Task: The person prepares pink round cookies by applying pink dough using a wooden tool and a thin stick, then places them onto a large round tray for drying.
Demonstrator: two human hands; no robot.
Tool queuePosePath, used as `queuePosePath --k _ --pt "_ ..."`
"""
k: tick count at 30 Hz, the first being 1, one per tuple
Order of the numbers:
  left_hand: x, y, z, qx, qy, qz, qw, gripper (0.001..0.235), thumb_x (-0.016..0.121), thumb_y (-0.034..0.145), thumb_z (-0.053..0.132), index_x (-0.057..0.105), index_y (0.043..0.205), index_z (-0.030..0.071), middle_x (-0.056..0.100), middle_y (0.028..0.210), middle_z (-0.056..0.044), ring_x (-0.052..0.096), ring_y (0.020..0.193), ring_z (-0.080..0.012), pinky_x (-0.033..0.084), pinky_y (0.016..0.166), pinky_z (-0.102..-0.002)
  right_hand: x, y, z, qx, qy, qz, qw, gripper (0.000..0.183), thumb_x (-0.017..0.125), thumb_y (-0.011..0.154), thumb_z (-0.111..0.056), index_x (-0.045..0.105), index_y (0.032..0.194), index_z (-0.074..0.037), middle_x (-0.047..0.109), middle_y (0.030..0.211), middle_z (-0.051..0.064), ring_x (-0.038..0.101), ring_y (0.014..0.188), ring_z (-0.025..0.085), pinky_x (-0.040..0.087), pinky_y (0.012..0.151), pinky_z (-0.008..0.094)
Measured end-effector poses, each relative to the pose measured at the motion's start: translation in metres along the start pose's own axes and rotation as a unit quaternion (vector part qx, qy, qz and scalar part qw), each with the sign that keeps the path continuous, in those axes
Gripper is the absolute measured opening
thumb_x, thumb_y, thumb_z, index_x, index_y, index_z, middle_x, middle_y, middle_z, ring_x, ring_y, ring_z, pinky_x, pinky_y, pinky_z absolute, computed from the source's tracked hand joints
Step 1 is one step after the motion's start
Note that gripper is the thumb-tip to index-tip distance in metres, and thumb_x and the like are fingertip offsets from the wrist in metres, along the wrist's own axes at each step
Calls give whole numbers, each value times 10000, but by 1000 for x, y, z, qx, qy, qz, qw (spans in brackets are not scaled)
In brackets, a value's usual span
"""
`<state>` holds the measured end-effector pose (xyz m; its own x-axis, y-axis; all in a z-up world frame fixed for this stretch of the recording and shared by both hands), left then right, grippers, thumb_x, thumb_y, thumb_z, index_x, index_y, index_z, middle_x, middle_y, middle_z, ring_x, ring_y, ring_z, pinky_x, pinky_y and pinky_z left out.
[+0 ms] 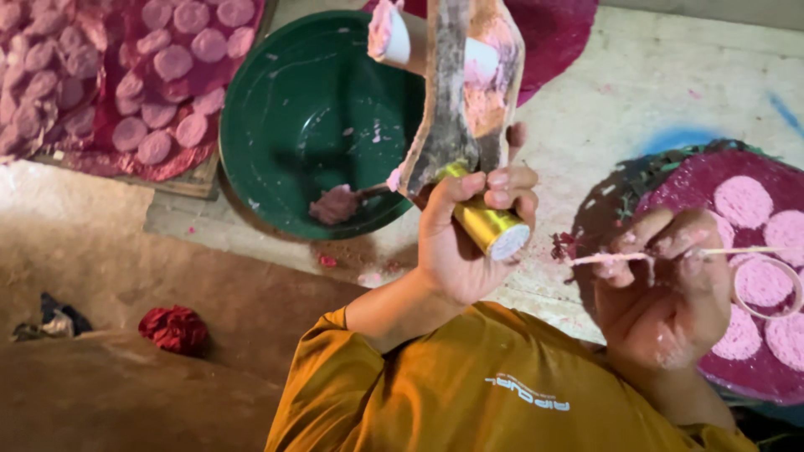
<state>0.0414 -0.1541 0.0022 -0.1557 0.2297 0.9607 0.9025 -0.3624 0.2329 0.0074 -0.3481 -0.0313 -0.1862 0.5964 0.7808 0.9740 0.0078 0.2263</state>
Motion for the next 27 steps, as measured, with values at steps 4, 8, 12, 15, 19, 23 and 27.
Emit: queuePosePath --k 4,8,12,15,19,23,27 --pt "-1 5 -10 -52 -52 -1 997 426 609 1026 86 482 1432 55 484 1022 -17 595 941 -108 543 1089 -320 1 -2 -4 0 2 -14 1000 248 582 1190 -167 497 1019 -9 582 979 178 555 796 215 493 780 344" --pt "-4 8 -16 -86 -122 29 988 131 611 1009 101 509 1019 20 482 956 -3 608 948 -110 547 1099 -317 -5 -3 2 -12 -4 -36 999 201 566 1176 -130 524 1025 -4 608 1002 190 580 804 226 506 777 349" --pt "-5 11 -18 -95 -61 31 993 167 616 1040 112 493 958 33 493 923 1 612 946 -122 545 1099 -294 -4 1 9 -62 -63 -45 995 108 564 1164 -65 537 1072 -17 652 1035 208 644 810 236 565 749 338" --pt "-1 12 -16 -91 -80 26 992 112 605 1037 95 531 1058 15 504 952 -6 619 941 -119 545 1086 -305 11 -1 5 -201 -234 -35 951 62 567 1098 -52 526 1144 -46 645 1016 173 694 844 237 593 665 335" --pt "6 9 -13 -70 -112 17 991 245 587 1022 75 586 1254 -7 513 970 -17 625 945 -132 550 1062 -320 19 -18 -1 -263 -303 5 916 120 534 1127 -57 481 1234 -71 613 1031 128 698 907 226 605 703 365" --pt "10 8 -13 -117 -144 13 983 105 607 1038 115 534 1029 39 519 919 -1 620 991 -154 560 1055 -321 -8 -36 5 -209 -252 31 944 164 522 1134 -25 447 1279 -41 623 1038 127 699 896 214 581 719 350" --pt "12 4 -11 -125 -158 24 979 114 621 1009 109 524 1008 49 510 929 -1 612 1012 -174 551 1000 -335 -32 -45 16 -243 -273 50 929 181 532 1095 -19 465 1264 -26 646 1046 142 724 893 217 598 710 343"
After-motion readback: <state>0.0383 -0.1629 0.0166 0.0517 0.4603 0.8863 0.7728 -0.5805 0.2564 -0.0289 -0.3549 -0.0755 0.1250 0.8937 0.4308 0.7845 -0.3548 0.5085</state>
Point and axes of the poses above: each hand's wrist, its own y-axis towards the middle knuckle, its own x-axis out of the palm, z = x × y, the point moved 3 cm from there along y, towards the middle knuckle
